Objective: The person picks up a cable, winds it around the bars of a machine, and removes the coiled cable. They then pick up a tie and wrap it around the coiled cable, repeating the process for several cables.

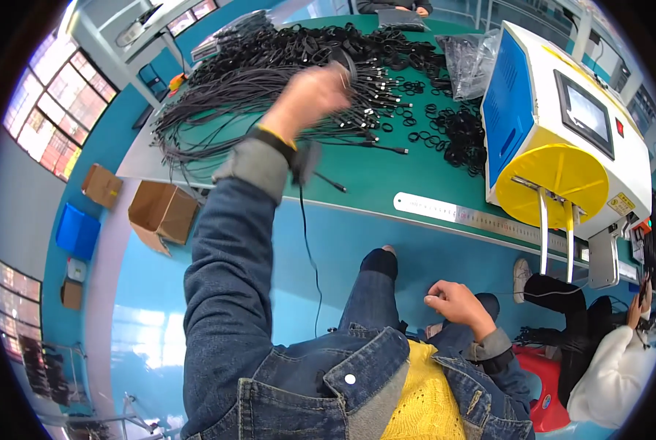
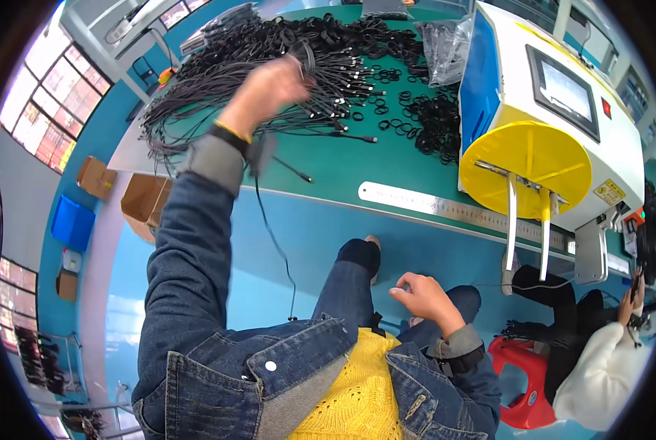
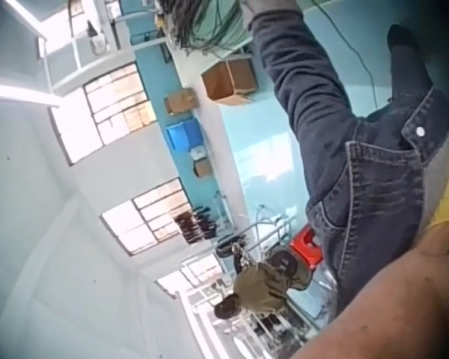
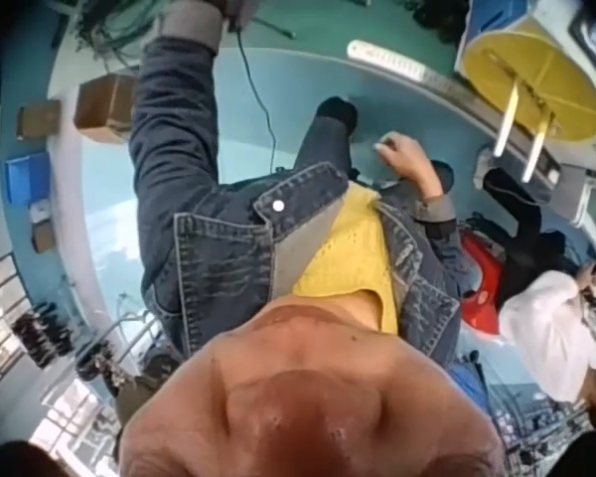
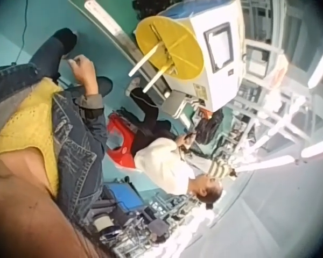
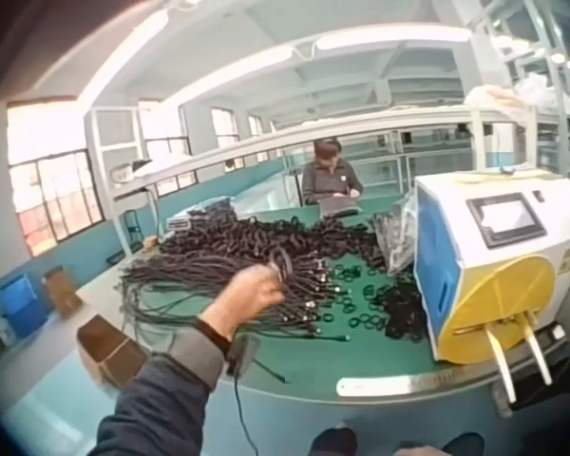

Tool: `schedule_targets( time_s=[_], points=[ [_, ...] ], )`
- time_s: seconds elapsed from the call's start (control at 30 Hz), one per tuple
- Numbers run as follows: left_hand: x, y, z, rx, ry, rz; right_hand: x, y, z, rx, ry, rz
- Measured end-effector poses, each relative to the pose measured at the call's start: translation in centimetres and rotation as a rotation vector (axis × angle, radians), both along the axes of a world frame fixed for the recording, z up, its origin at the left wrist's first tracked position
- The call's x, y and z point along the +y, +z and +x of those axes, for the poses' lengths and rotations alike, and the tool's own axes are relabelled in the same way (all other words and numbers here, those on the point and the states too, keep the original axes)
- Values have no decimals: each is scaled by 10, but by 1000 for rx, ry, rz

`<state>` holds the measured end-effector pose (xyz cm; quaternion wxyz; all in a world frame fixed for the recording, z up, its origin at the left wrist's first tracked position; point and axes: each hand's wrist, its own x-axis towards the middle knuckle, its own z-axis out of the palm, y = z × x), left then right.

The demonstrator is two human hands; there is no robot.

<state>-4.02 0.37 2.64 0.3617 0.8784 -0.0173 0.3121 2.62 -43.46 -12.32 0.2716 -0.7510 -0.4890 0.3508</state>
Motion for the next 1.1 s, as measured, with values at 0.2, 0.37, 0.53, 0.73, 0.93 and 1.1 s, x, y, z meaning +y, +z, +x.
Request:
schedule_targets(
  time_s=[0.2, 0.37, 0.53, 0.73, 0.93, 1.1],
  points=[
    [56, -24, 29, 5, 659, 413, 3, -14, 7, 22, -82, -6],
    [-12, -50, 37, 513, 657, 611, -2, -7, 7, 14, -89, 17],
    [-40, -41, 23, 202, 424, 550, -18, 7, 6, 19, -166, 36],
    [-202, 9, -25, -128, 33, 618, -31, 78, -11, -586, -555, 918],
    [-296, 8, -30, -111, -107, 452, -61, 95, -11, -877, -372, 905],
    [-328, 9, -11, -156, -181, 250, -94, 100, -2, -988, -532, 836]
  ],
)
